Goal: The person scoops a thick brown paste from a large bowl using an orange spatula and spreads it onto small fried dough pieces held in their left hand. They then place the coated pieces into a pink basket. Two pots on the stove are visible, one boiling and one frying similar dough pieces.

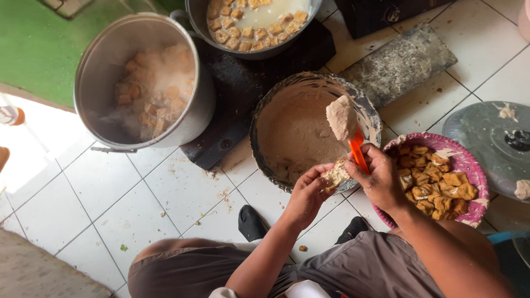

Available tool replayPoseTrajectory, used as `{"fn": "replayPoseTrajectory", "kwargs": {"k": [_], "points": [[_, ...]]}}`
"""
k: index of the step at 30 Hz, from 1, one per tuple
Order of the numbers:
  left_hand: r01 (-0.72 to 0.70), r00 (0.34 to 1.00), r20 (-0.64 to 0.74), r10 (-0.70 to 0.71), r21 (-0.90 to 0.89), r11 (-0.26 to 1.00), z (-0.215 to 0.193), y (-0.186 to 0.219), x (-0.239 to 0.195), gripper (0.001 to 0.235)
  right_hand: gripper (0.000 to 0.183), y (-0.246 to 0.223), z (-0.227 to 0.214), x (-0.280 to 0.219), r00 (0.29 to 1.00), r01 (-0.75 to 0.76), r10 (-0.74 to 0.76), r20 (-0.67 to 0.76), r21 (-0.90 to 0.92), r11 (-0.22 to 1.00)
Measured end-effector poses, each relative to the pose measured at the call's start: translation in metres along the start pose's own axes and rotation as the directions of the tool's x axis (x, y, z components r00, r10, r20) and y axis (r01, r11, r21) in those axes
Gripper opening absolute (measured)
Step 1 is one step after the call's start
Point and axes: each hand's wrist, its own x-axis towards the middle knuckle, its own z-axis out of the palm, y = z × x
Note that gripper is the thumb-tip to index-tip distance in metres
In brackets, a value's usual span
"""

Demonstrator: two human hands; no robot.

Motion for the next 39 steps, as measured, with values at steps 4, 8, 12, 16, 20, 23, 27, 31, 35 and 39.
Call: {"fn": "replayPoseTrajectory", "kwargs": {"k": [4, 8, 12, 16, 20, 23, 27, 31, 35, 39], "points": [[0.139, 0.99, -0.044, -0.134, 0.149, 0.979, -0.006, 0.0, 0.006, 0.018, 0.024, -0.001, 0.004, 0.0, 0.999, 0.049, -0.049, -0.013, -0.047, 0.998], [-0.068, 0.99, -0.106, 0.094, 0.23, 0.971, -0.011, 0.018, 0.02, 0.018, 0.016, -0.007, 0.0, -0.004, 0.989, 0.135, -0.143, -0.029, -0.18, 0.974], [-0.319, 0.914, -0.138, 0.382, 0.336, 0.886, -0.013, 0.053, 0.031, 0.017, 0.032, -0.011, -0.004, -0.01, 0.997, -0.038, 0.043, 0.066, -0.078, 0.996], [-0.384, 0.862, -0.083, 0.5, 0.537, 0.751, 0.001, 0.064, 0.019, 0.021, 0.035, -0.015, 0.007, -0.01, 0.997, 0.062, -0.041, 0.071, -0.335, 0.94], [-0.432, 0.873, 0.018, 0.487, 0.491, 0.756, 0.016, 0.067, 0.003, 0.033, 0.035, -0.027, 0.013, -0.007, 0.938, 0.345, -0.32, 0.135, -0.472, 0.811], [-0.448, 0.89, 0.102, 0.444, 0.376, 0.811, 0.019, 0.071, -0.008, 0.043, 0.035, -0.035, 0.014, -0.002, 0.928, 0.354, -0.351, 0.124, -0.586, 0.729], [-0.392, 0.915, 0.188, 0.358, 0.198, 0.898, 0.013, 0.075, -0.014, 0.053, 0.034, -0.041, 0.01, 0.0, 0.933, 0.315, -0.344, 0.104, -0.699, 0.642], [-0.43, 0.903, 0.078, 0.423, 0.171, 0.887, 0.006, 0.069, -0.003, 0.047, 0.028, -0.042, 0.007, -0.001, 0.864, 0.397, -0.485, 0.136, -0.776, 0.49], [-0.492, 0.843, 0.016, 0.537, 0.425, 0.76, -0.002, 0.061, 0.002, 0.044, 0.026, -0.04, 0.009, -0.007, 0.842, 0.439, -0.517, 0.152, -0.75, 0.495], [-0.471, 0.862, -0.014, 0.506, 0.344, 0.812, -0.005, 0.056, 0.002, 0.04, 0.027, -0.04, 0.01, -0.01, 0.805, 0.479, -0.556, 0.206, -0.778, 0.406]]}}
